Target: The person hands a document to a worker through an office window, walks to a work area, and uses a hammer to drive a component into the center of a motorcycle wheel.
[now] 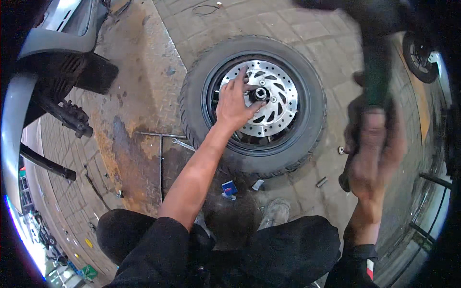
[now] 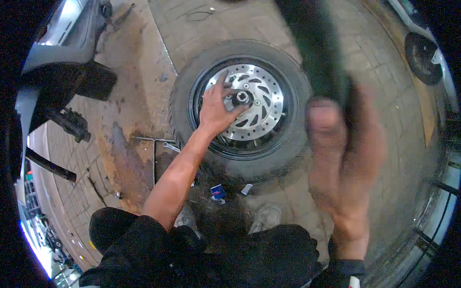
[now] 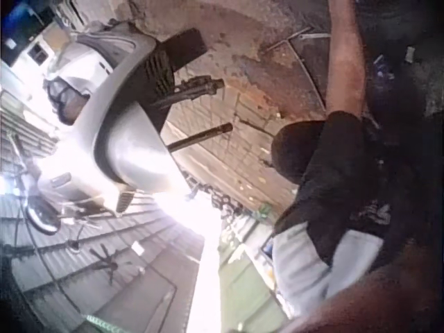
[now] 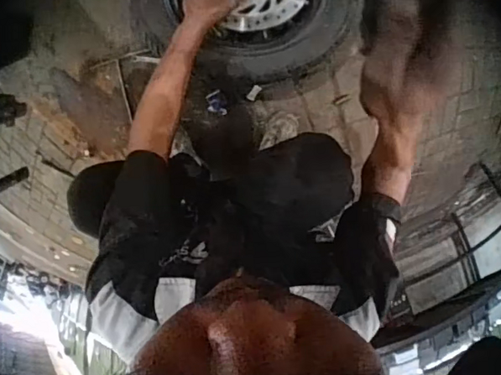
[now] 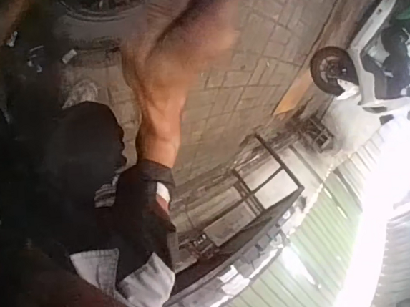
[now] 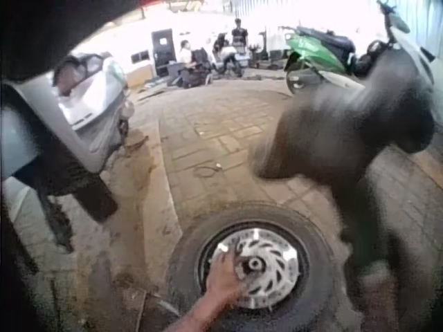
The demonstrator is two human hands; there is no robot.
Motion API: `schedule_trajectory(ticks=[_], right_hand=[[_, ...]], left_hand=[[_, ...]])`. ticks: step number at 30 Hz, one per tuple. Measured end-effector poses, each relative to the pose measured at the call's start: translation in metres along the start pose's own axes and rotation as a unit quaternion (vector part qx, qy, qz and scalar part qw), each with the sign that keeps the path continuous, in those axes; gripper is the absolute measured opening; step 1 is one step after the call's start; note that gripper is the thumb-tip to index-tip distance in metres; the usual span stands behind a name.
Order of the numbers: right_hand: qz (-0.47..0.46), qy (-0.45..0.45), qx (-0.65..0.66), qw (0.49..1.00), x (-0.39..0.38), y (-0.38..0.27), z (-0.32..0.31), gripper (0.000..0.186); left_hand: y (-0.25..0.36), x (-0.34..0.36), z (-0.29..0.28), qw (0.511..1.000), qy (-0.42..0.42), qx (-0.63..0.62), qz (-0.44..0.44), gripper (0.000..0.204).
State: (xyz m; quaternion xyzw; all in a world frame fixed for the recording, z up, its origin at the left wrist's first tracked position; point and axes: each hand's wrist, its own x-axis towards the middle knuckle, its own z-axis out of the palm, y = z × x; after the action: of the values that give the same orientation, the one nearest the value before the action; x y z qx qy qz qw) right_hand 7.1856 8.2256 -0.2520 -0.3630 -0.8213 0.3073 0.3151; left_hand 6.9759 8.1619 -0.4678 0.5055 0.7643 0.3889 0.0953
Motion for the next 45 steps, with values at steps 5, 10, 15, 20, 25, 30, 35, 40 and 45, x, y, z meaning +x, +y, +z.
schedule_trajectory(ticks=[5, 10, 15, 20, 25, 30, 35, 40, 45], right_hand=[[0.049, 0.043, 0.128, 0.990, -0.004, -0.006, 0.008, 0.050], [0.132, -0.055, 0.039, 0.989, -0.027, 0.033, 0.008, 0.051], [0.159, -0.081, 0.015, 0.984, -0.049, 0.058, -0.005, 0.047], [0.253, -0.057, 0.075, 0.963, -0.071, 0.068, -0.015, 0.046], [0.278, -0.045, 0.138, 0.950, -0.086, 0.081, -0.020, 0.044], [0.301, -0.029, 0.144, 0.942, -0.092, 0.084, -0.028, 0.046], [0.319, -0.040, 0.126, 0.939, -0.093, 0.079, -0.029, 0.048], [0.306, -0.033, 0.096, 0.947, -0.097, 0.086, -0.026, 0.051], [0.308, -0.108, 0.063, 0.943, -0.083, 0.078, -0.022, 0.051]], left_hand=[[-0.002, 0.003, 0.003, 1.000, -0.008, 0.002, 0.004, 0.105], [-0.001, 0.005, 0.005, 0.997, -0.010, -0.055, 0.046, 0.115], [0.003, 0.005, -0.002, 0.999, -0.039, -0.011, 0.036, 0.123], [-0.002, 0.003, 0.004, 0.998, -0.013, -0.039, 0.039, 0.112], [-0.002, 0.005, 0.006, 0.999, -0.019, -0.022, 0.042, 0.107], [-0.001, 0.003, 0.008, 0.999, -0.012, -0.026, 0.028, 0.102], [-0.003, 0.003, 0.007, 0.999, -0.006, -0.036, 0.031, 0.101], [0.000, 0.003, 0.010, 1.000, -0.015, -0.019, 0.013, 0.100], [0.004, 0.002, 0.005, 1.000, -0.011, 0.001, 0.020, 0.100]])
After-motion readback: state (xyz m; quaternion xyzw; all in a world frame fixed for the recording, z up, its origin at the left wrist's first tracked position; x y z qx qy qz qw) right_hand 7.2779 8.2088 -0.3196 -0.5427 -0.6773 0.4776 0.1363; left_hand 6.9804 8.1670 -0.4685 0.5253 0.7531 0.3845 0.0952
